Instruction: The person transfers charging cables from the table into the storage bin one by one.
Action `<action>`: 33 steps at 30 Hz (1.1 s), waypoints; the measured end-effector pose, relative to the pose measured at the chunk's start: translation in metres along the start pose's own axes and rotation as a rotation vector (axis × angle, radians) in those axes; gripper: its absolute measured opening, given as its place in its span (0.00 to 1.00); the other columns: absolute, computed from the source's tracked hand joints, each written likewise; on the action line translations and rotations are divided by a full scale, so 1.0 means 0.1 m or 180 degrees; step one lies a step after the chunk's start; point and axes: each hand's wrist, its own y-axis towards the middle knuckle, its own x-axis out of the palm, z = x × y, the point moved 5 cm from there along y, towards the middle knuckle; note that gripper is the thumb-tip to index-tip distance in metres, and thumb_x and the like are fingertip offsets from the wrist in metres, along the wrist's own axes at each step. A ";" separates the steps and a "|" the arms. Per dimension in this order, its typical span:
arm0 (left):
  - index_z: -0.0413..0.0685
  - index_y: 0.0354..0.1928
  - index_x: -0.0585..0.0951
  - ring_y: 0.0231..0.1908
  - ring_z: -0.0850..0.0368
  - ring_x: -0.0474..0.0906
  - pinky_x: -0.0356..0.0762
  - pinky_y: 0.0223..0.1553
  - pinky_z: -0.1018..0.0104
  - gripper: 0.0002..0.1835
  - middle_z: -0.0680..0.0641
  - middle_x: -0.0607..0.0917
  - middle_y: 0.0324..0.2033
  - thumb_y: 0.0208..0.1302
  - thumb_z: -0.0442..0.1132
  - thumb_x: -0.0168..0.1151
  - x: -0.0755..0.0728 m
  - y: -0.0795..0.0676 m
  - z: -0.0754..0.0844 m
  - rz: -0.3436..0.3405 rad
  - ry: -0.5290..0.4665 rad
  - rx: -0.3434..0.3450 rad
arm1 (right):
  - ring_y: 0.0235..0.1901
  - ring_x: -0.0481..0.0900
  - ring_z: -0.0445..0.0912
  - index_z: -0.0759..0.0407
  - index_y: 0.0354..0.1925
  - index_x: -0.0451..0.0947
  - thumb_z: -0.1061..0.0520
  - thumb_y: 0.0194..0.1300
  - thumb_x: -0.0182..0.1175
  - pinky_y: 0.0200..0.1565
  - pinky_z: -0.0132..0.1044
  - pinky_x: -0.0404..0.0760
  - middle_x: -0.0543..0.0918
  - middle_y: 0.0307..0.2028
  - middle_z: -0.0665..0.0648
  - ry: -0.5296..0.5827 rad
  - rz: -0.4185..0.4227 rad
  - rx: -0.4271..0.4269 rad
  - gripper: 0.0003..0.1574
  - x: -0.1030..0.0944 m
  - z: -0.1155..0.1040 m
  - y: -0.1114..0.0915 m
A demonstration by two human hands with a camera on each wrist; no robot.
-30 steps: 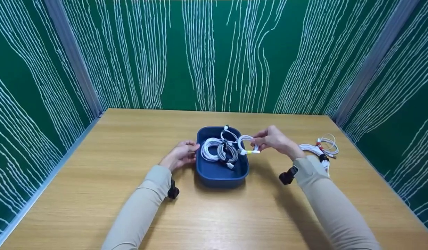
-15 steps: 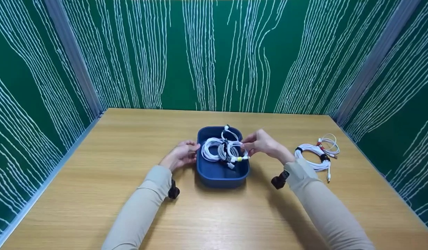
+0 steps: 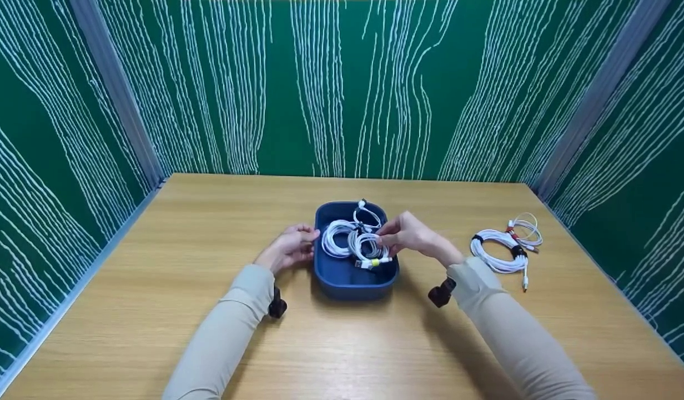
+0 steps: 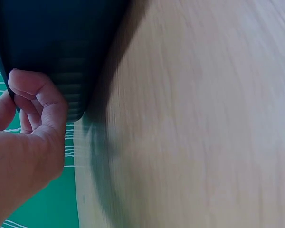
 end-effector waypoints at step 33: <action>0.47 0.37 0.67 0.22 0.60 0.69 0.70 0.25 0.71 0.06 0.53 0.73 0.25 0.70 0.31 0.53 -0.01 0.00 0.00 0.0009 0.0018 0.0002 | 0.32 0.79 0.47 0.69 0.40 0.83 0.55 0.64 0.58 0.33 0.31 0.71 0.85 0.39 0.70 -0.1505 0.2551 0.0377 0.17 -1.56 0.75 -0.86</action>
